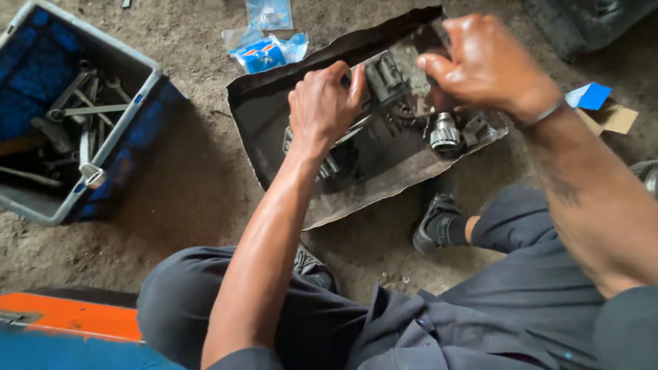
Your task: The person scrubs a metal mechanical component with a flat abrasive tool while sitting on the floor. The person holds the part with one hand and rubs the surface with the other, focusing on the cylindrical sections and edges.
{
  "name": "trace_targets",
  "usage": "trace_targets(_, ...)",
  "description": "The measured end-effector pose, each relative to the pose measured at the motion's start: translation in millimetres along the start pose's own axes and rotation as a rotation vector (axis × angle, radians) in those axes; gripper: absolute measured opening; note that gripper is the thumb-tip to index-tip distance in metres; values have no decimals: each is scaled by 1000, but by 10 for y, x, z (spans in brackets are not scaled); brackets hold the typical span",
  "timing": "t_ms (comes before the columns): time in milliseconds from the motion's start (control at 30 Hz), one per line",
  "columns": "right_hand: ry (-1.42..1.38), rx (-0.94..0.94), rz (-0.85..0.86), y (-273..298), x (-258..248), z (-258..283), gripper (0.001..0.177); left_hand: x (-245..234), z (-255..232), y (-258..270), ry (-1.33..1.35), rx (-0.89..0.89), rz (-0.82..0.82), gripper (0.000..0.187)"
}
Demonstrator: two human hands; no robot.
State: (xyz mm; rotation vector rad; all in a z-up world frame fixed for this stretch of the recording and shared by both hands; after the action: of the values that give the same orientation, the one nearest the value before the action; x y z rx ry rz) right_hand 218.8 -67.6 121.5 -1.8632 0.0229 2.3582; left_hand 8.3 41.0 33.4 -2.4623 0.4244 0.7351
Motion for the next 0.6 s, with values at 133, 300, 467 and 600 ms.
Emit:
trace_targets(133, 97, -288, -219, 71, -135, 66, 41, -6, 6, 35, 17, -20, 38, 43)
trace_targets(300, -215, 198, -15, 46, -31, -145, 31, -28, -12, 8, -12, -48, 82, 43)
trace_targets(467, -367, 277, -43, 185, -199, -267, 43, -22, -21, 38, -16, -43, 85, 42)
trace_targets(600, -636, 165, 70, 31, -190, -126, 43, -27, -51, 40, -33, -34, 78, 42)
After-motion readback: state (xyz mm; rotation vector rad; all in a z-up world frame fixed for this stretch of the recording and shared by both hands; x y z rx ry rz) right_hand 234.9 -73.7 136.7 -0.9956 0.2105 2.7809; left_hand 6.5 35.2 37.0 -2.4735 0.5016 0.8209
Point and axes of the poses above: each hand's wrist, its own y-axis away from the middle knuckle, its own x-axis out of the palm, z = x × y, the point moved 4 cm from there along -y, towards the middle knuckle, and after that the axes turned 1 degree about y, right-handed, at the moved point
